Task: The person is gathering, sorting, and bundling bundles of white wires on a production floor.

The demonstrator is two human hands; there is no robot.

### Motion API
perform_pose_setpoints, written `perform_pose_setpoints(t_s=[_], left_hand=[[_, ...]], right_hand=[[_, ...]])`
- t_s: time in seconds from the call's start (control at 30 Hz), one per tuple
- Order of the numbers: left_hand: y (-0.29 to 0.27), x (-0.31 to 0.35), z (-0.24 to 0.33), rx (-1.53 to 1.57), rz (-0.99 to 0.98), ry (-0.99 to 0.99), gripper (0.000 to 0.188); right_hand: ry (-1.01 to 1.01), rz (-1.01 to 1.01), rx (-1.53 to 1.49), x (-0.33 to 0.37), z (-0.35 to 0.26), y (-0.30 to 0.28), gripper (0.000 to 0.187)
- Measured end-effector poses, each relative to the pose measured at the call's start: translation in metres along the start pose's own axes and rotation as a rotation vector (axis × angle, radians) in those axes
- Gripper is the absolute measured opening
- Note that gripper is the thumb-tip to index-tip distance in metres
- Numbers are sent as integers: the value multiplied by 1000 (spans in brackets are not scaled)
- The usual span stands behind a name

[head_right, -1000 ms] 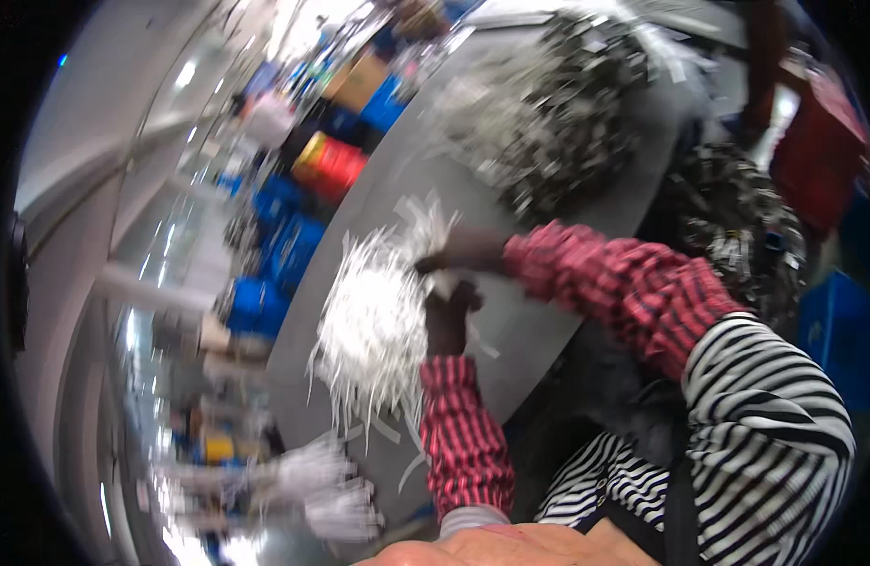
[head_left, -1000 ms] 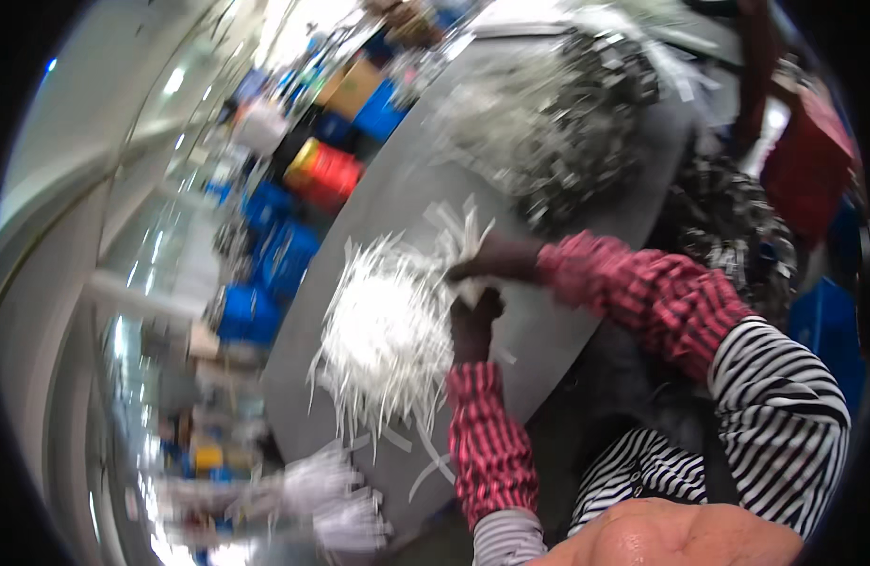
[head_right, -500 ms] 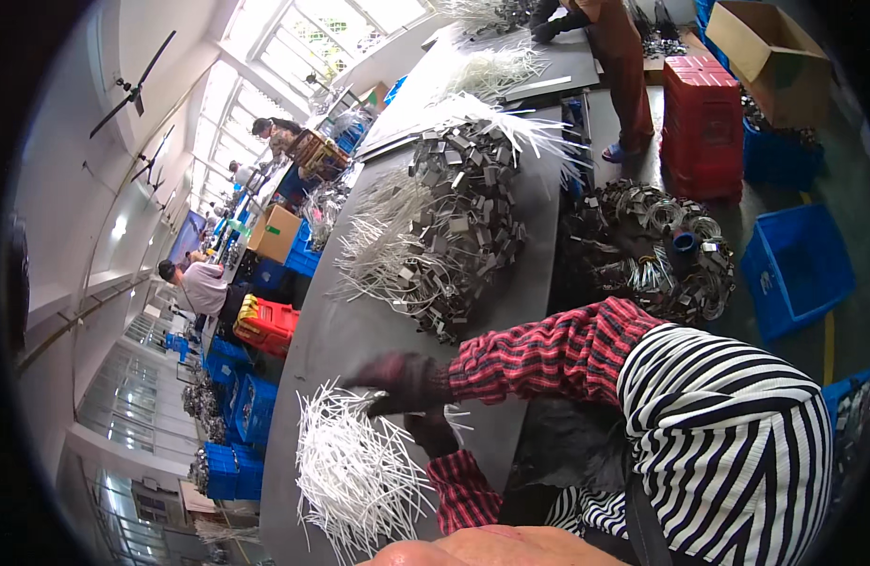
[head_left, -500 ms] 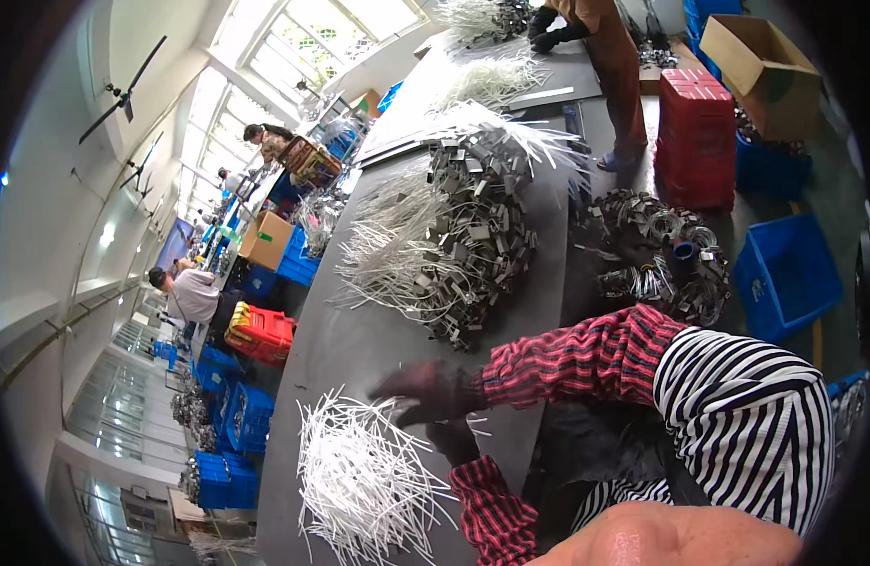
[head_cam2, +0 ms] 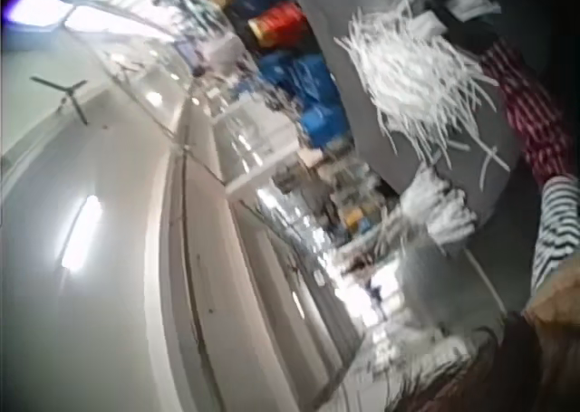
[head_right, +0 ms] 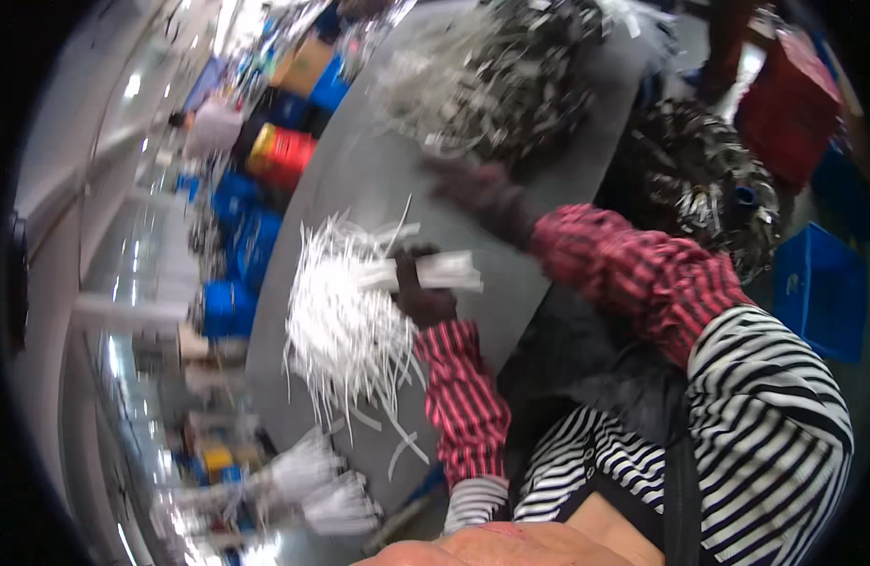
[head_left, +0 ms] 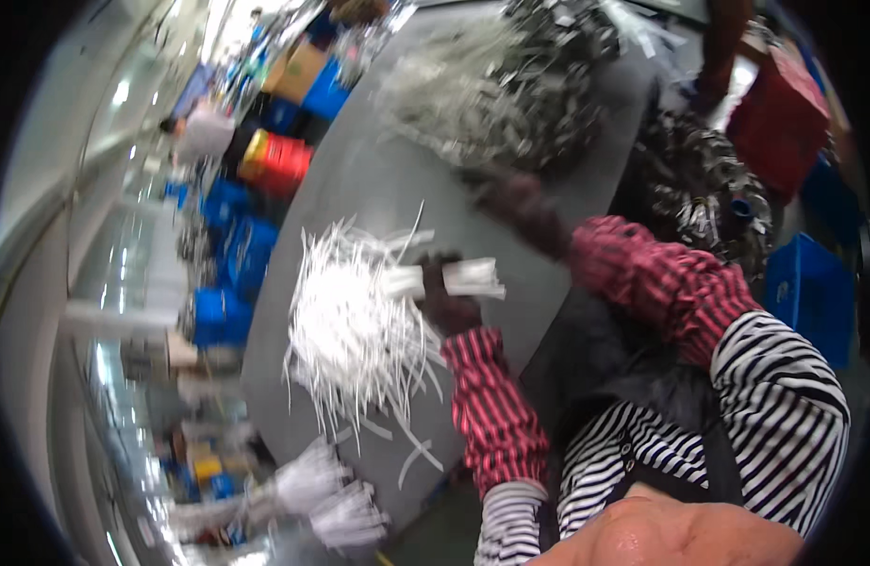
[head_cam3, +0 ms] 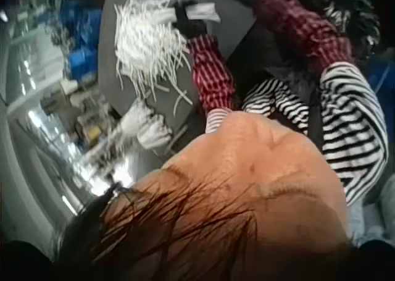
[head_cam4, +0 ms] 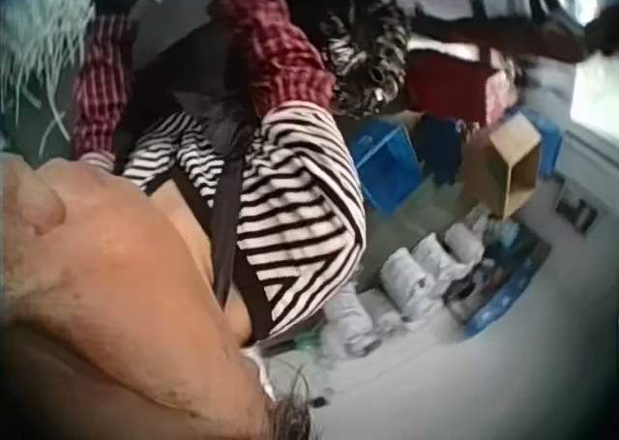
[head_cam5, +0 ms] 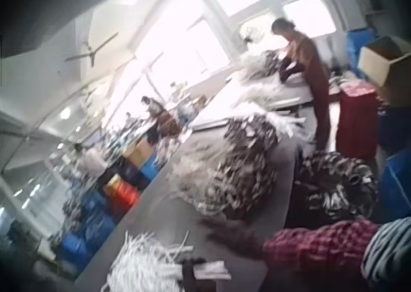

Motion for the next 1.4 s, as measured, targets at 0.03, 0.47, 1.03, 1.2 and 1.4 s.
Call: perform_pose_setpoints(t_s=[0.03, 0.47, 1.03, 1.2, 1.4], left_hand=[[0, -5, -5, 478, 49, -151, 27], [65, 39, -22, 461, 56, -284, 28], [-85, 13, -67, -678, 445, -100, 28], [-90, 5, -82, -732, 296, -174, 34], [-19, 18, -41, -481, 142, -222, 36]], right_hand=[[141, 240, 493, 14, 2, -24, 46], [205, 440, -162, 42, 57, -27, 56], [-415, 175, 1792, -15, -81, -66, 46], [-15, 332, 1054, -1, -72, -85, 25], [-360, 51, 1426, 79, -104, -60, 20]])
Point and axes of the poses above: each hand's wrist, its own x-axis away from the middle knuckle, its own y-axis out of the palm, z = x × y, the point moved 6 cm from there along -x, towards the middle knuckle, and after that the axes turned 3 degrees about -y, right-handed, at the moved point
